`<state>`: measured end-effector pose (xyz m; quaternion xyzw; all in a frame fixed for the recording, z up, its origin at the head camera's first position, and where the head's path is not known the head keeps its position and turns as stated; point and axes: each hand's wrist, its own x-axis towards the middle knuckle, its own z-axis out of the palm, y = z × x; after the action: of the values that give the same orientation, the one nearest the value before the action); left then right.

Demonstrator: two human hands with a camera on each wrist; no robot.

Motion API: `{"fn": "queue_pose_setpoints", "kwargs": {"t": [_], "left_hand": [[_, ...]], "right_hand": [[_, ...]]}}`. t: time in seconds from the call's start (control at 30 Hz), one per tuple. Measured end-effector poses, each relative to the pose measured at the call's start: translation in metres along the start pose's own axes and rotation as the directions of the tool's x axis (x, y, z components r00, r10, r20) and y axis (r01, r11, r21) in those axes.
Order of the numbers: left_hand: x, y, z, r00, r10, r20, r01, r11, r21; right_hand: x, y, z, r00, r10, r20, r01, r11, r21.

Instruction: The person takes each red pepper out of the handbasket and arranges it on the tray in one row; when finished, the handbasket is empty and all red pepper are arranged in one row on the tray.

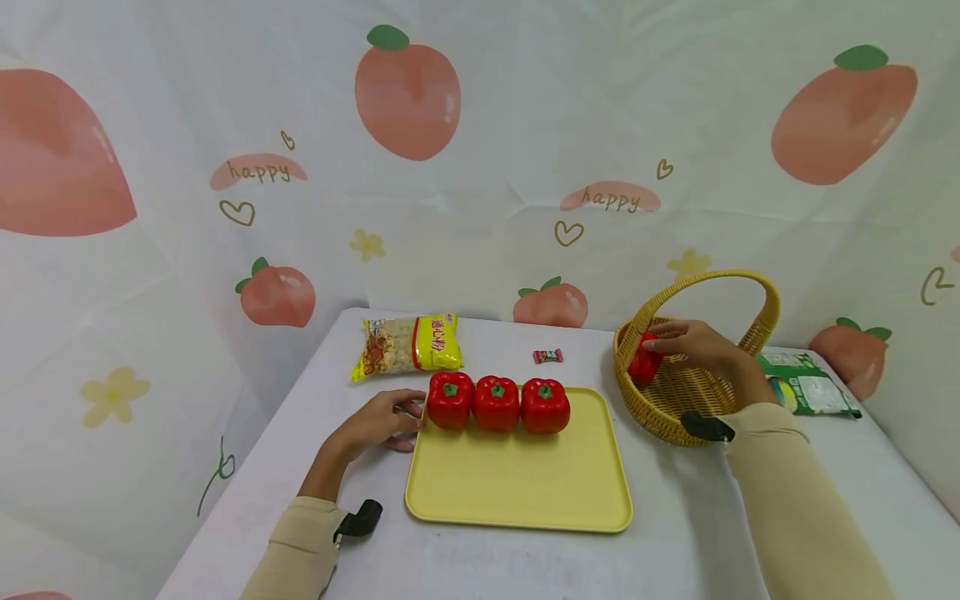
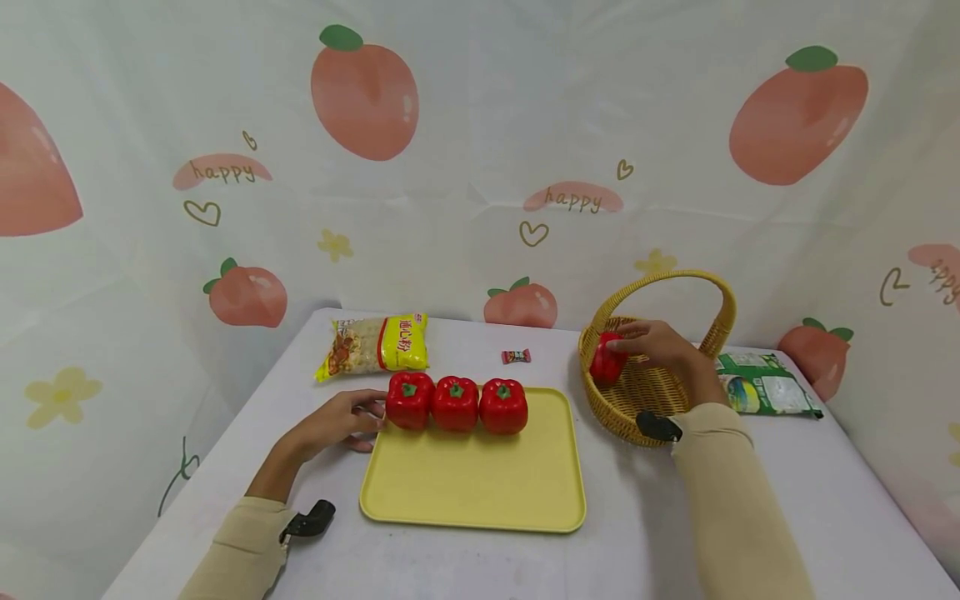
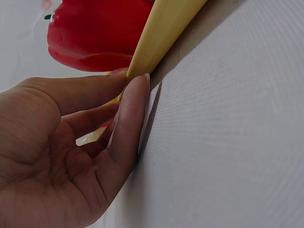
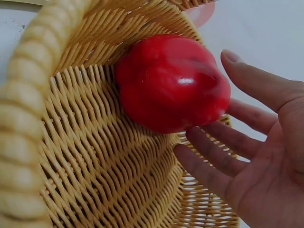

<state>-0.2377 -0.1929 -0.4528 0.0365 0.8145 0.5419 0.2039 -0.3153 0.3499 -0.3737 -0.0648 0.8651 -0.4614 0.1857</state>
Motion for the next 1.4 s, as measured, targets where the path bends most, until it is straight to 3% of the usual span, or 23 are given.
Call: {"fn": "queue_pose_setpoints", "kwargs": {"t": [0.17, 0.53, 0.93, 1.4], "left_hand": [[0.0, 0.001, 0.0, 1.0, 0.004, 0.007, -0.004, 1.0, -0.005], [-0.001, 0.002, 0.0, 1.0, 0.006, 0.012, -0.006, 1.0, -0.014], [-0.001, 0.001, 0.001, 1.0, 0.005, 0.008, -0.005, 1.0, -0.009], [-0.003, 0.003, 0.0, 1.0, 0.01, 0.009, -0.01, 1.0, -0.006]], "right_hand": [[0.002, 0.003, 0.001, 1.0, 0.007, -0.004, -0.007, 1.0, -0.02], [0.004, 0.007, 0.005, 1.0, 0.002, -0.011, -0.002, 0.998, 0.06], [0.0, 0.007, 0.008, 1.0, 0.016, -0.014, -0.016, 0.999, 0.034], [-0.022, 0.008, 0.007, 0.995, 0.004, -0.097, -0.007, 0.999, -0.038]]}}
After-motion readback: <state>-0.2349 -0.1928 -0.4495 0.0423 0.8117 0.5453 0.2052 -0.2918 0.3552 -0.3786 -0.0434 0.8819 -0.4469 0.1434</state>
